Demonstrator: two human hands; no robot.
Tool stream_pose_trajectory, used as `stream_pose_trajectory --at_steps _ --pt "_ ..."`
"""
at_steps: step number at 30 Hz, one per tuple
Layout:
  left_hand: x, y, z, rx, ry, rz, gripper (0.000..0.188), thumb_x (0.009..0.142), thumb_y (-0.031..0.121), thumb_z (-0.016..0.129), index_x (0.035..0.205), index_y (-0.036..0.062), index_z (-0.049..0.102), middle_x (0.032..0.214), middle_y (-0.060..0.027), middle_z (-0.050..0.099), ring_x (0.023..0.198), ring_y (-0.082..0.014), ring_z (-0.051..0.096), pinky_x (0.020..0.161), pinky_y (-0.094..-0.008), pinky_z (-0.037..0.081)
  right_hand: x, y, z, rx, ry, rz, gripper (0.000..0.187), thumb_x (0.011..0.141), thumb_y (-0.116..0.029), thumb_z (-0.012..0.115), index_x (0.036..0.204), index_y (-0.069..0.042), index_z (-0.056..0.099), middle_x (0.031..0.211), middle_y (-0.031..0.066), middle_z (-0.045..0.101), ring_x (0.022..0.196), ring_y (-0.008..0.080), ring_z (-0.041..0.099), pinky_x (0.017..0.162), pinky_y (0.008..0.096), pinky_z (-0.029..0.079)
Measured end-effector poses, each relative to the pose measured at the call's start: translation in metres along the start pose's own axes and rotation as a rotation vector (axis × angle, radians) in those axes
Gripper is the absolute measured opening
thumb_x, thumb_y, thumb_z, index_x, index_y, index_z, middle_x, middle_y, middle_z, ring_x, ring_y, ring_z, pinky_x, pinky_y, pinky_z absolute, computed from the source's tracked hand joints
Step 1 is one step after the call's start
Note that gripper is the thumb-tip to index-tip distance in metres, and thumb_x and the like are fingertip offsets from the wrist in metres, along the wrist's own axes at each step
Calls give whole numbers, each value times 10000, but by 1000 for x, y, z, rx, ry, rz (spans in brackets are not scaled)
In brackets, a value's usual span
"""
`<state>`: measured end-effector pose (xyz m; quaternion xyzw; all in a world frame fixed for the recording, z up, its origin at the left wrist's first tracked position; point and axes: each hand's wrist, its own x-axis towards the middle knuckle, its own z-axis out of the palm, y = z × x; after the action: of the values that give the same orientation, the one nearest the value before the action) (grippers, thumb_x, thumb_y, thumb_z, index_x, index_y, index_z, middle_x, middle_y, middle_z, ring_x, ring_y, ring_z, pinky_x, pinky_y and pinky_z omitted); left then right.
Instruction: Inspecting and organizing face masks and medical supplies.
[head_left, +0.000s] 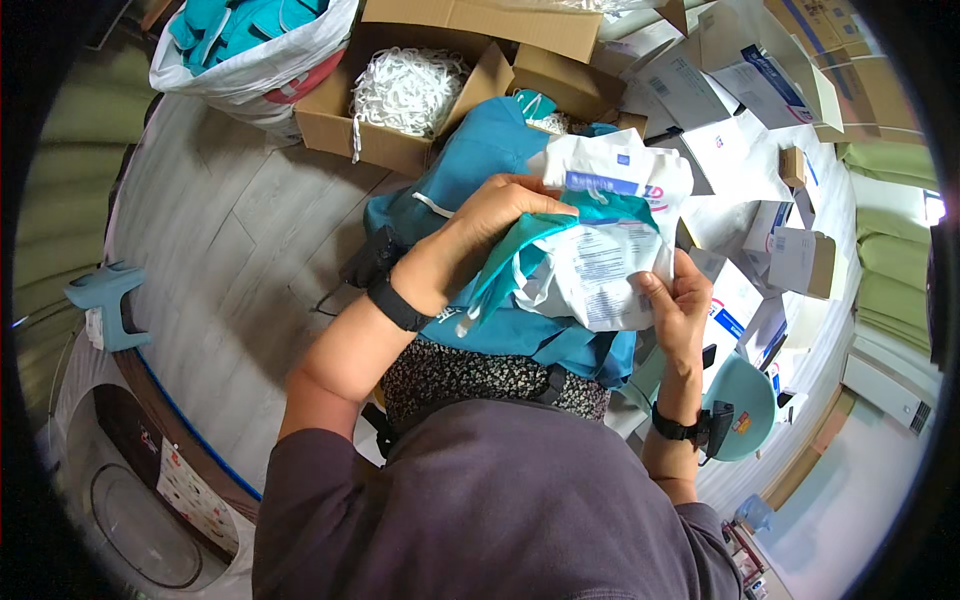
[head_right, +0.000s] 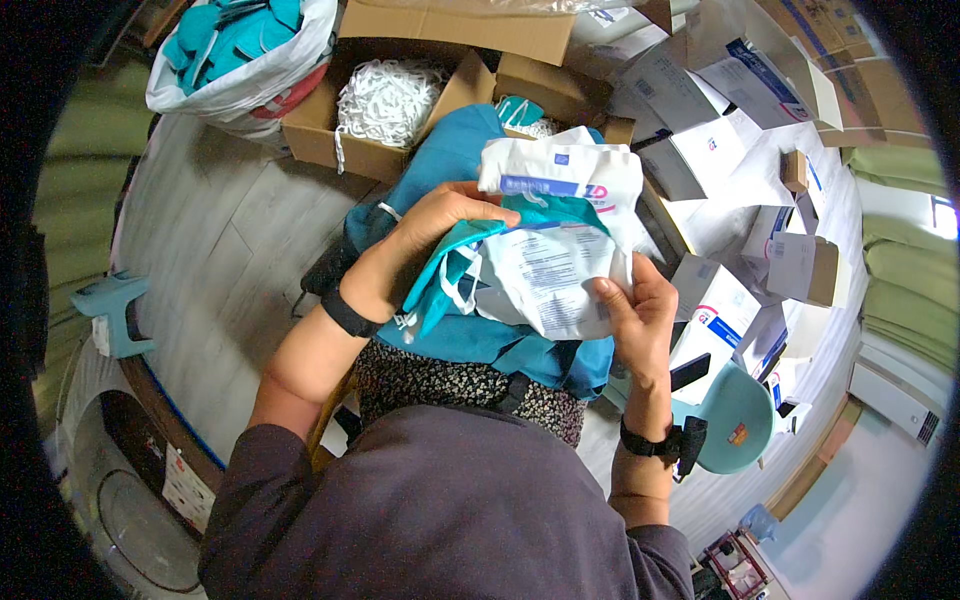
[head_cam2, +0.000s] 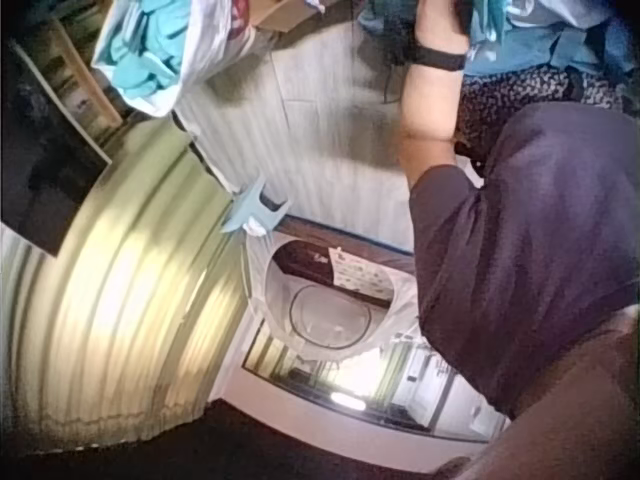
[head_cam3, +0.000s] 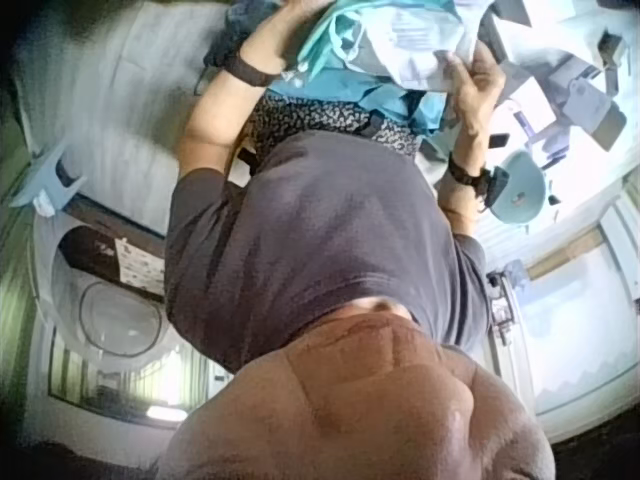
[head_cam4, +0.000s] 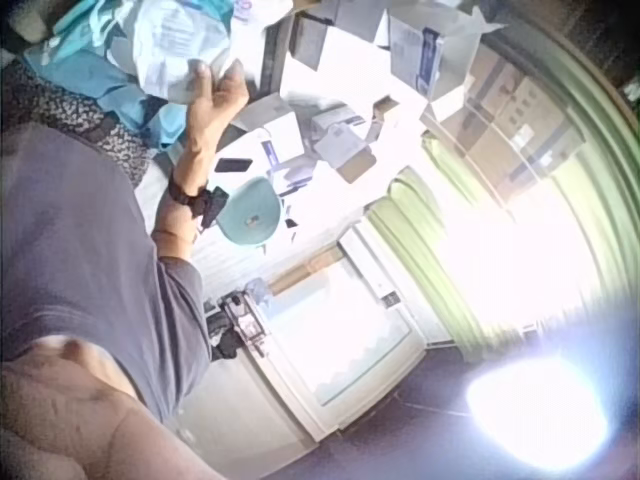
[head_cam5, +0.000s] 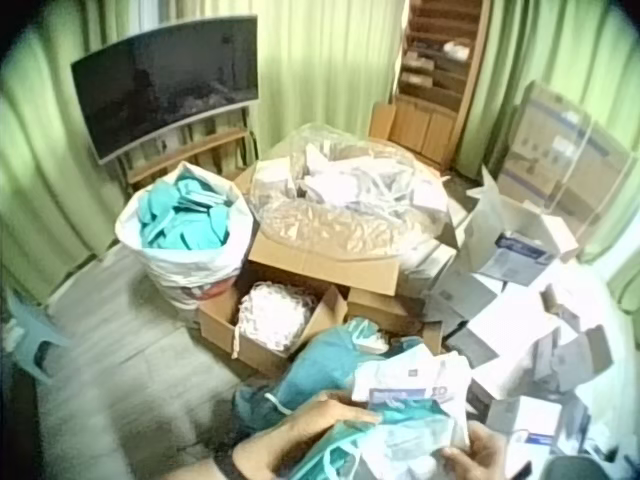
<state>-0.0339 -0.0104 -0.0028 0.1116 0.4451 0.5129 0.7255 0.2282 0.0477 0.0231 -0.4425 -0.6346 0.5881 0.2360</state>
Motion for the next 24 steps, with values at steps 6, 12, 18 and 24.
stream_pose_trajectory --at_steps 6,12,18,24 --pt "-3 -7 -14 118 78 88 235 771 112 788 947 -19 704 848 -63 712 714 -109 652 682 -221 503 0 1 -13 30 107 47 146 873 -26 675 1000 48 671 827 29 688 695 64 582 619 200 441" --pt "-17 2 -70 267 222 210 218 859 178 715 973 -4 683 871 -46 699 761 -94 642 694 -225 501 10 37 -99 184 454 -25 162 947 -68 601 1082 9 647 893 27 682 709 78 601 624 197 450" --pt "-17 -26 -70 -431 -72 119 318 972 286 584 1183 49 583 850 -15 630 726 -127 622 655 -255 508 38 49 -124 510 258 20 279 970 -80 520 1225 19 574 1075 113 683 897 179 674 788 308 544" --pt "7 -40 -72 45 -101 7 323 971 249 580 1213 36 590 1039 7 646 907 -88 608 818 -253 493 87 12 -69 431 115 84 260 909 -26 536 1145 59 608 1001 124 697 836 160 675 750 278 543"
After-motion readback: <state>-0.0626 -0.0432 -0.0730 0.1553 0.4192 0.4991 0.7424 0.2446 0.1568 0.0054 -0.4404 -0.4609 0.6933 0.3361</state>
